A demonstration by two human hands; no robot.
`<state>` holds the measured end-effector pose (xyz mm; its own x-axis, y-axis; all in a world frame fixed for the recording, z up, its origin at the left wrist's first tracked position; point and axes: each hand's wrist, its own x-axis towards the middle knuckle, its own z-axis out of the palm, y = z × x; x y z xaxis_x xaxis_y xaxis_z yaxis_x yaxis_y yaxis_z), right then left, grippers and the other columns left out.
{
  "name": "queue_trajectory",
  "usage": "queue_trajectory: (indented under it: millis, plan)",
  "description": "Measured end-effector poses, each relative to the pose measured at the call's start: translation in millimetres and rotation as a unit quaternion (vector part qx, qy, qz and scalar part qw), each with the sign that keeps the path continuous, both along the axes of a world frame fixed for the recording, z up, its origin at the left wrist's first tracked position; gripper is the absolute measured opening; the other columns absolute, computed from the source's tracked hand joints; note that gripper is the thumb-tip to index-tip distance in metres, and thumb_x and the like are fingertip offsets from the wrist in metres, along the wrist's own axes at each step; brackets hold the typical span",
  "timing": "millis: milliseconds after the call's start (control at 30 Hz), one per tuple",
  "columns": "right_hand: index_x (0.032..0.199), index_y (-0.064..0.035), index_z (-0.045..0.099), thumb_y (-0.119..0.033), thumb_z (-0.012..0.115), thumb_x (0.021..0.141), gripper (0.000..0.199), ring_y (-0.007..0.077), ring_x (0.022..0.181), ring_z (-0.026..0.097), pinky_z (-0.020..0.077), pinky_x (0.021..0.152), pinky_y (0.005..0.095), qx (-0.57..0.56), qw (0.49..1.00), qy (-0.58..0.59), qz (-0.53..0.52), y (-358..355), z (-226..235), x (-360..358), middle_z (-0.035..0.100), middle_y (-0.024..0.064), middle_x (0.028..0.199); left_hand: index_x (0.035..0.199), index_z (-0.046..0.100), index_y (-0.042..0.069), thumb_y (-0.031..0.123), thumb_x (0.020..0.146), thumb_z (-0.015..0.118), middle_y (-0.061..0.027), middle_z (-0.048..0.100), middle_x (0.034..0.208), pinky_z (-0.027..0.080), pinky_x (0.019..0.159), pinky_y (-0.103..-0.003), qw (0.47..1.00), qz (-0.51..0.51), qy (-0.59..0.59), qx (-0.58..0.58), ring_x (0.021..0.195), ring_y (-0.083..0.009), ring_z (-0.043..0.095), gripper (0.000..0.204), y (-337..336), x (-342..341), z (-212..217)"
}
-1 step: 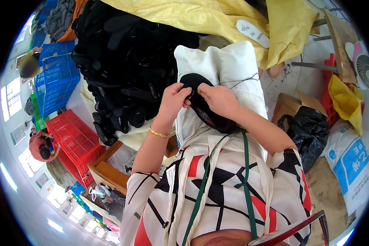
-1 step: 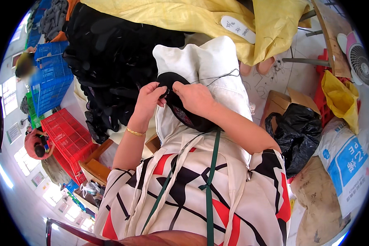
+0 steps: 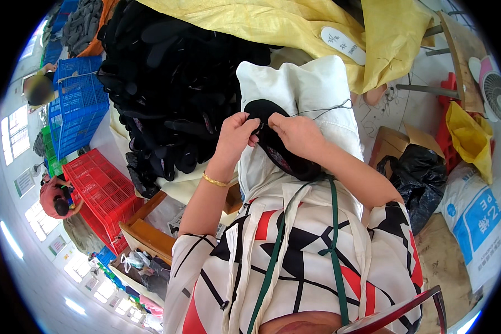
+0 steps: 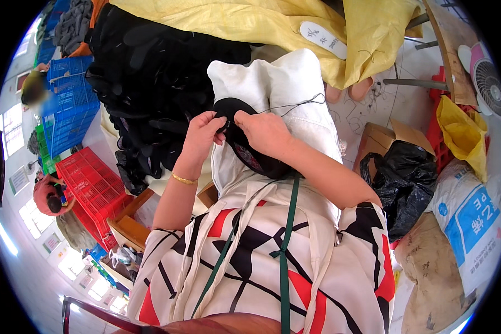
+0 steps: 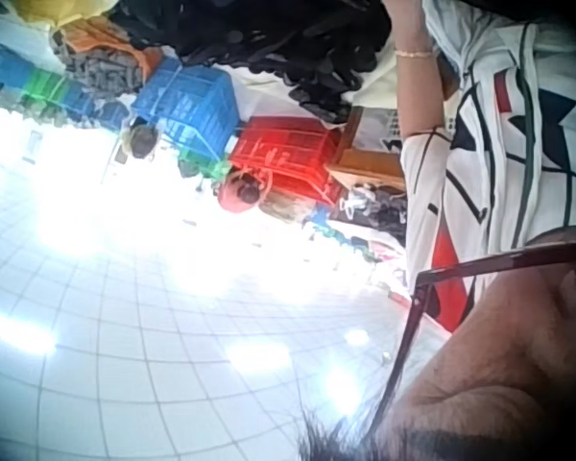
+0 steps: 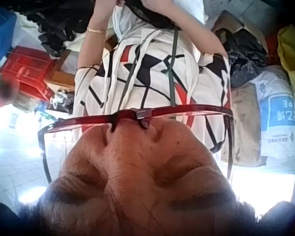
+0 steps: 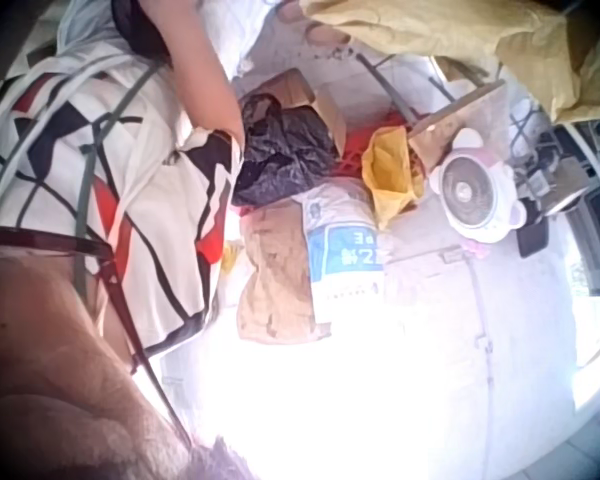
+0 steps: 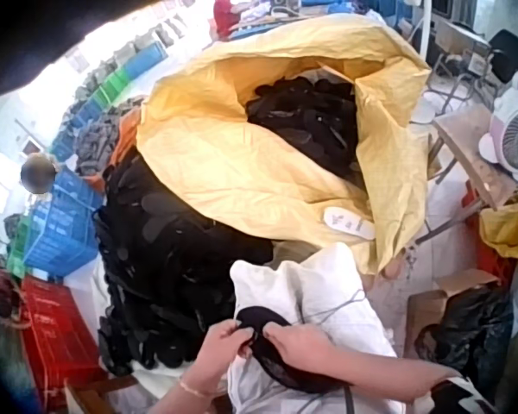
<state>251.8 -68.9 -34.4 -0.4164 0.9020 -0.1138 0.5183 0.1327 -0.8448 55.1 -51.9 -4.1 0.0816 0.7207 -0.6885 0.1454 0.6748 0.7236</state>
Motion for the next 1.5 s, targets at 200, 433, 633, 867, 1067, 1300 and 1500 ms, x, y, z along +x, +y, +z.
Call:
queue_trajectory:
  millis: [200,433,633,867,1067,1300,1500]
  plan:
    - [0.095,-0.0107,0.061,-0.019,0.055,0.095,0.010,0.0390,0.072,0.066,0.0493,0.063,0.0518,0.002,1.000,-0.020,0.015,5,5,3,0.067,0.0160,0.075,0.083,0.064,0.007,0.015,0.092,0.065,0.0015,0.060,0.070,0.045,0.051,-0.020,1.000,-0.008,0.008,0.002,0.054,-0.0057,0.055,0.012,1,2,5]
    - [0.096,-0.0088,0.057,-0.016,0.054,0.093,0.009,0.0386,0.072,0.066,0.0493,0.061,0.0511,0.013,1.000,-0.015,0.016,3,3,1,0.066,0.0163,0.074,0.087,0.065,0.007,0.015,0.092,0.065,0.0019,0.061,0.072,0.046,0.052,-0.021,0.999,-0.013,-0.021,-0.022,0.055,-0.0064,0.055,0.010,4,-4,2]
    - [0.102,-0.0077,0.051,-0.012,0.051,0.094,0.009,0.0383,0.073,0.066,0.0499,0.062,0.0500,0.033,0.998,-0.045,0.013,-8,-9,-8,0.067,0.0150,0.078,0.091,0.066,0.006,0.015,0.093,0.063,0.0005,0.062,0.075,0.048,0.055,-0.023,0.997,-0.027,-0.056,-0.045,0.060,-0.0077,0.057,0.010,8,-10,-1]
    - [0.102,-0.0027,0.044,-0.008,0.051,0.090,0.015,0.0390,0.072,0.067,0.0509,0.062,0.0502,0.030,0.997,-0.072,0.010,-9,-3,-12,0.066,0.0182,0.076,0.093,0.066,0.005,0.013,0.094,0.061,-0.0010,0.063,0.077,0.051,0.058,-0.025,0.992,-0.011,-0.107,-0.060,0.064,-0.0095,0.059,0.010,8,-12,-4]
    - [0.105,-0.0013,0.045,-0.007,0.049,0.094,0.013,0.0453,0.075,0.064,0.0497,0.067,0.0542,0.003,0.997,0.064,-0.048,1,4,-24,0.065,0.0249,0.080,0.096,0.066,0.004,0.014,0.094,0.064,-0.0020,0.065,0.079,0.053,0.057,-0.024,0.987,0.034,-0.145,-0.064,0.062,-0.0106,0.062,0.011,1,-17,-9]
    - [0.100,-0.0079,0.060,-0.011,0.060,0.093,0.008,0.0402,0.076,0.065,0.0524,0.068,0.0458,0.045,0.996,0.052,-0.062,18,24,-19,0.067,0.0193,0.085,0.090,0.070,0.003,0.021,0.089,0.073,-0.0004,0.066,0.075,0.049,0.055,-0.022,0.998,0.031,-0.061,-0.009,0.058,-0.0077,0.061,0.018,-6,-10,-6]
    - [0.096,-0.0058,0.061,-0.011,0.062,0.095,0.005,0.0263,0.062,0.064,0.0523,0.060,0.0355,0.156,0.981,0.097,-0.062,21,7,-37,0.066,0.0088,0.082,0.087,0.069,0.001,0.017,0.087,0.074,-0.0012,0.064,0.069,0.048,0.051,-0.022,0.998,0.043,-0.032,0.011,0.055,-0.0082,0.059,0.017,-12,-9,-13]
